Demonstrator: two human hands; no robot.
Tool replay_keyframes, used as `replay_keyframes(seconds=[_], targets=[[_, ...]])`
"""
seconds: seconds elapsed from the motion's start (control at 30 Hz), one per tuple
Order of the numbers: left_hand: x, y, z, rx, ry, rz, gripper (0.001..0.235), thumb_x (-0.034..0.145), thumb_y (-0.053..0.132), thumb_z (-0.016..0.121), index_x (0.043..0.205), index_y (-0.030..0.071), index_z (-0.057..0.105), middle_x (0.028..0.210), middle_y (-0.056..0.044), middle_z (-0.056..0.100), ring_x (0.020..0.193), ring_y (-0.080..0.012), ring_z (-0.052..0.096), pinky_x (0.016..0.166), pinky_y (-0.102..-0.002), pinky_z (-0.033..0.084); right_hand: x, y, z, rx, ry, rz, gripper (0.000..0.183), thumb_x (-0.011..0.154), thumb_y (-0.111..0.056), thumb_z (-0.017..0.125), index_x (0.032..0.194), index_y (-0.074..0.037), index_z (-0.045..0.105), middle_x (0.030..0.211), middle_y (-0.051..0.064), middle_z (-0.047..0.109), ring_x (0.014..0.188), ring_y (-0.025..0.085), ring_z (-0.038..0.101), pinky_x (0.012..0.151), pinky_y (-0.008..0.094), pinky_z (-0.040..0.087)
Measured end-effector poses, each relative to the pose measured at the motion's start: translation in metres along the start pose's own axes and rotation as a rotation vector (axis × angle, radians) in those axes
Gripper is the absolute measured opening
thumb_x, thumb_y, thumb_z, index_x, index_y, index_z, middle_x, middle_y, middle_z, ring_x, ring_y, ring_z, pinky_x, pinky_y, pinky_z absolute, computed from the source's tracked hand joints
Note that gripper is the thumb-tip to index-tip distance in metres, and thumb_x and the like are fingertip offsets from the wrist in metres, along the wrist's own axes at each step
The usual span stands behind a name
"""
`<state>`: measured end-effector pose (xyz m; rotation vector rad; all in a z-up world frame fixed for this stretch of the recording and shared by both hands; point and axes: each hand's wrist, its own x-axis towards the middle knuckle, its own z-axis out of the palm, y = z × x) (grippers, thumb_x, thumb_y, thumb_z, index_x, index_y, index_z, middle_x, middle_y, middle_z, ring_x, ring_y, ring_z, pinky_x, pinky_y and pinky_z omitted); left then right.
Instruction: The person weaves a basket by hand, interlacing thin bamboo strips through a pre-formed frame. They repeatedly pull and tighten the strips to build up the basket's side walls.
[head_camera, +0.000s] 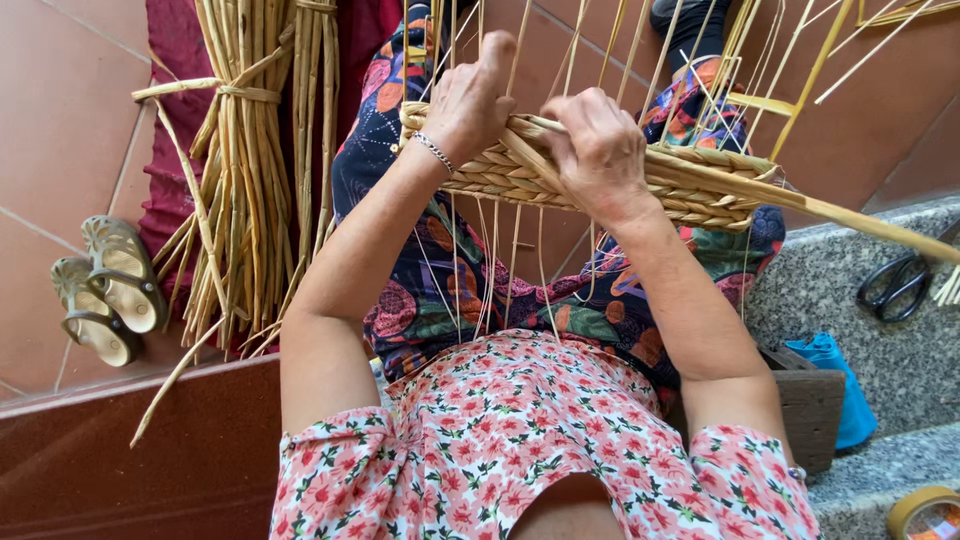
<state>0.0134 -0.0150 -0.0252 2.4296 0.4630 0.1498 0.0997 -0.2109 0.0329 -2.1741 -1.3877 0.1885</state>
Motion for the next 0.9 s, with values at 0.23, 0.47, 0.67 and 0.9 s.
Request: replay_keyframes(seconds=[0.23,0.47,0.67,0.9], targets=[[0.007,0.007,0.014,0.187,-0.129,0.242,0.048,0.076,0.001,0.075,0.122,0.006,0.063,0.108,-0.015,0.064,0.093,-0.0347,0.068,0.078,-0.044,0.055,-0.013,-0.015,-0.047,-0.505,0.033,-0.320,0.023,0.071,-0.029,0.082,0.083,-0.013,0.070,0.115,0.010,0.069,0.108,0.028,0.063,0.084,0.045,0.054],[0.015,-0.011,0.003,-0.318,-0.298,0.363,0.025,0.095,0.008,0.060,0.116,0.007,0.073,0.108,-0.013,0.068,0.096,-0.0314,0.068,0.084,-0.042,0.055,0.022,0.002,-0.067,-0.548,0.087,-0.354,0.011,0.098,-0.016,0.082,0.102,-0.009,0.074,0.117,0.006,0.076,0.103,0.022,0.060,0.082,0.033,0.053],[0.014,0.012,-0.022,-0.263,-0.467,0.216,0.032,0.084,0.032,0.073,0.100,0.005,0.069,0.086,-0.013,0.067,0.080,-0.0318,0.067,0.072,-0.045,0.052,0.067,0.010,-0.077,-0.612,-0.229,-0.189,0.018,0.099,-0.031,0.074,0.095,-0.014,0.076,0.079,0.005,0.073,0.073,0.021,0.064,0.068,0.039,0.048],[0.005,0.027,0.011,-0.027,-0.226,0.132,0.042,0.097,0.049,0.066,0.090,0.007,0.065,0.091,-0.012,0.060,0.085,-0.0321,0.064,0.077,-0.048,0.050,0.081,0.079,-0.089,0.223,-0.949,0.592,0.037,0.102,-0.040,0.062,0.096,-0.008,0.081,0.072,0.006,0.074,0.060,0.014,0.059,0.054,0.035,0.047]])
